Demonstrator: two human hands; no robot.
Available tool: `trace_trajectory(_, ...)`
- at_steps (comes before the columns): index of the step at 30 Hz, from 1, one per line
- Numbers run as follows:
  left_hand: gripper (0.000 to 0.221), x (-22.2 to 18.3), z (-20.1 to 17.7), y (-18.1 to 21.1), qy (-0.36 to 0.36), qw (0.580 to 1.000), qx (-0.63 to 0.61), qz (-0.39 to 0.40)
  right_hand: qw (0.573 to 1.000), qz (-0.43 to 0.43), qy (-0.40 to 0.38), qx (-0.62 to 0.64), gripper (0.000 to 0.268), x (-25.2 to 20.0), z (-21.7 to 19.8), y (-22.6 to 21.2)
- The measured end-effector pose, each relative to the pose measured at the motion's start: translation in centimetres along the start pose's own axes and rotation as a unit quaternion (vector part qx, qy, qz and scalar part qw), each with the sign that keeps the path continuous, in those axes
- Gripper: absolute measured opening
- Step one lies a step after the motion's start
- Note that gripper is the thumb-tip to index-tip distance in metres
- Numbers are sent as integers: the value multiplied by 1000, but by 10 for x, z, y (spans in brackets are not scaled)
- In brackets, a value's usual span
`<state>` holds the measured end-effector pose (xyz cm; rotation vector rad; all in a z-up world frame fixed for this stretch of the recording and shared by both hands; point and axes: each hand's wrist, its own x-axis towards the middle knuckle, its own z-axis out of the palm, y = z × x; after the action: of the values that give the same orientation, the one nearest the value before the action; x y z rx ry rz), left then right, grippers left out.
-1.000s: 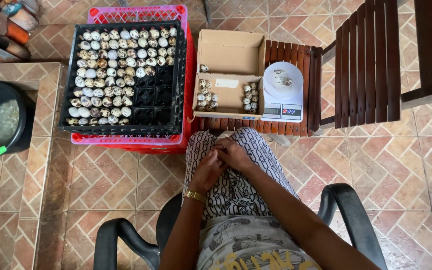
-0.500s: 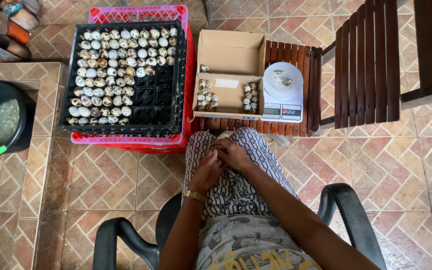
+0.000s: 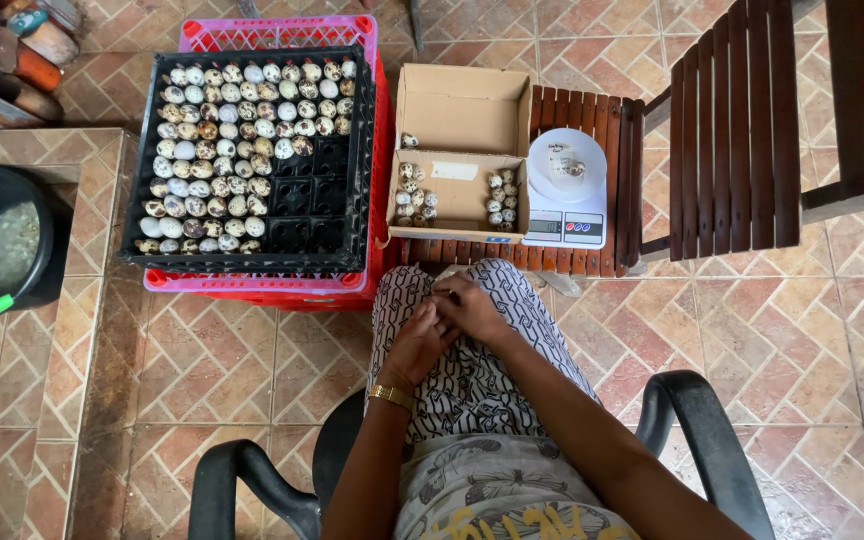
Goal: Weighing individual quail eggs on a digital scale and sorting them into a cardboard box for packing.
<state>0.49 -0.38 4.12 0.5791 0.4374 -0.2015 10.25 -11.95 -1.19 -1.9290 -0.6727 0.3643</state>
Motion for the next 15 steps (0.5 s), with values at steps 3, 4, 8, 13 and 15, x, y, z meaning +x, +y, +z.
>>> trace_trajectory(3,67,-2,-9,-4,-7,1000,13,-2,994,-36,101,-16,18,11,-25,9)
trace_trajectory(4,67,0,-10,-3,-7,1000,14,-2,994,-37,101,-16,18,17,-41,16)
trace_trajectory(8,68,1,-13,-3,-21,1000,10,4,975,14,217,-37,8,36,-109,66)
trace_trajectory(13,67,6,-21,-7,-33,999,-11,1,905,193,378,-5,17,63,-192,110)
trace_trajectory(15,63,11,-25,-9,-30,999,9,-8,875,189,407,-182,5,80,-225,202)
